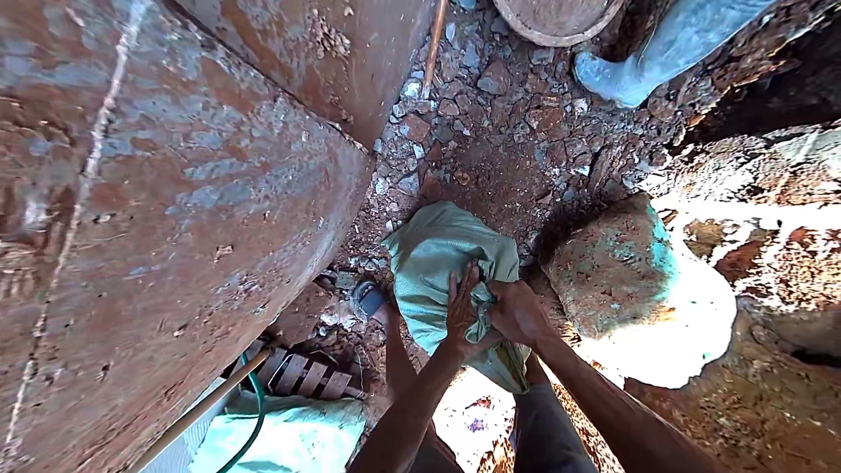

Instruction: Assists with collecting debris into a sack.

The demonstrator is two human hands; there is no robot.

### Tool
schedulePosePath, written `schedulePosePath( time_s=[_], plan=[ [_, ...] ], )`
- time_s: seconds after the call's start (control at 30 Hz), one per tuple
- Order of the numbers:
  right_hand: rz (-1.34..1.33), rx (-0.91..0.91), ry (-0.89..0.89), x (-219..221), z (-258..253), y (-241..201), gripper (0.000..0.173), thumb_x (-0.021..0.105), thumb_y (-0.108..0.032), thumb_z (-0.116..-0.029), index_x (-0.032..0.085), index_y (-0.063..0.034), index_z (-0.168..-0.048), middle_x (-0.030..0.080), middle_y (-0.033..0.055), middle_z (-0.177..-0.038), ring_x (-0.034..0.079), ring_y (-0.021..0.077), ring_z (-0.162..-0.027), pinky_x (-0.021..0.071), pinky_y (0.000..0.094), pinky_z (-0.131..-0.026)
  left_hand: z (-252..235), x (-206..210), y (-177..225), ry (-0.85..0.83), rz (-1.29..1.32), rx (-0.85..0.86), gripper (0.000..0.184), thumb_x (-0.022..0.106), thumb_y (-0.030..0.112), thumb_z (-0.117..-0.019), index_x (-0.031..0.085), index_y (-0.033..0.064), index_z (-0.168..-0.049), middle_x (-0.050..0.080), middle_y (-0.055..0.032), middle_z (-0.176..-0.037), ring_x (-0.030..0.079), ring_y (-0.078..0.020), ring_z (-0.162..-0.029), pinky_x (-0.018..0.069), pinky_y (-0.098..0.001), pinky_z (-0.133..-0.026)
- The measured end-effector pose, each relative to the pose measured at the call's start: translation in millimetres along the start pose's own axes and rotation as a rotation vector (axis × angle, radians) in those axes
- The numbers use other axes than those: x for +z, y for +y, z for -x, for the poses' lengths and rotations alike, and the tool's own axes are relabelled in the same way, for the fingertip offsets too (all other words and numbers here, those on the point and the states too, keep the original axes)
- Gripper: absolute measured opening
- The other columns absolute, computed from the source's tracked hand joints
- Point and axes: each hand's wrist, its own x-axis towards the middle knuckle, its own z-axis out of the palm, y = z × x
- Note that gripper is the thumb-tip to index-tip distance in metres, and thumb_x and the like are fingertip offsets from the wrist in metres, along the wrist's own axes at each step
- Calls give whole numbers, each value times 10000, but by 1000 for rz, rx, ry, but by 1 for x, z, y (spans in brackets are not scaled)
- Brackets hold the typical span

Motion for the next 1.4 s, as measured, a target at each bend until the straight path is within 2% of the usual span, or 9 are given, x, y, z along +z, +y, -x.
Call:
schedulePosePath(
  time_s=[0.13, 0.23, 0.43, 0.53, 0.73, 0.83, 0.93, 1.07, 1.4],
  plan=[
    [326, -91, -103, -1, 14, -34, 379, 501, -151, -1003, 597, 2, -1336, 698, 279, -1074, 682, 484, -1014, 518, 637, -812, -6, 33, 5, 228, -263, -204, 441, 427, 177, -1041, 615, -92, -1337, 644, -181, -1385, 572, -311, -1353, 150, -579, -1241],
    [519, -157, -56, 16, 15, -41, 680, 444, -76, -1012, 222, -121, -1653, 699, 252, -1053, 687, 466, -932, 526, 593, -751, -1, 62, -26, 269, -328, -230, 493, 384, 332, -1065, 640, 59, -1386, 689, -47, -1346, 618, -203, -1288, 120, -603, -1250],
    [-409, -331, 228, 36, 30, 33, 295, 548, -188, -1031, 728, -10, -1183, 747, 106, -923, 711, 203, -747, 595, 389, -700, -16, 24, 11, 345, 45, -207, 332, 573, 281, -1009, 756, 9, -1057, 759, -99, -1021, 698, -177, -1049, 261, -498, -1224],
    [-929, -229, 471, 58, 29, 97, 255, 535, -90, -1014, 741, -11, -1142, 747, 37, -877, 676, 88, -642, 608, 291, -610, -12, 15, 4, 219, 194, -187, 294, 580, 247, -1013, 727, 3, -1088, 656, -186, -1324, 622, -234, -1234, 433, -433, -1140],
    [-856, 206, 347, 94, -40, 207, 428, 508, -242, -1077, 567, 22, -1408, 621, 215, -1380, 602, 273, -1285, 455, 451, -1120, -17, -6, 7, -8, 457, -288, 391, 576, 337, -1005, 732, -10, -1095, 740, -112, -1203, 576, -208, -1338, 157, -505, -1284],
    [-1067, 209, 235, 134, -83, 206, 521, 401, -385, -1111, 506, -42, -1488, 566, 152, -1475, 552, 207, -1353, 451, 413, -1147, -16, -4, 0, 26, 568, -314, 395, 652, 403, -975, 710, 31, -1096, 771, -52, -1025, 676, -166, -1146, 306, -464, -1227],
    [-1076, 258, 166, 151, -92, 194, 552, 360, -430, -1113, 558, -32, -1440, 599, 174, -1428, 572, 239, -1322, 450, 459, -1125, -8, 5, 0, 192, 600, -406, 241, 633, 285, -957, 667, 52, -907, 673, 9, -741, 659, -106, -747, 549, -343, -860],
    [-1169, 333, 187, 149, -74, 162, 497, 430, -431, -1086, 643, -46, -1319, 699, 157, -1198, 674, 223, -1092, 544, 461, -956, -4, -19, 4, 332, 794, -571, 267, 519, 196, -999, 606, 148, -751, 514, 93, -564, 521, -26, -523, 488, -210, -562],
    [-1344, 49, 73, 200, -39, 36, 432, 513, -302, -1034, 667, 46, -1239, 723, 166, -1172, 722, 244, -1031, 597, 442, -922, 39, -198, -99, 684, 558, -574, 532, 212, 215, -1117, 497, 263, -670, 477, 183, -497, 505, 30, -480, 502, -171, -595]
  ],
)
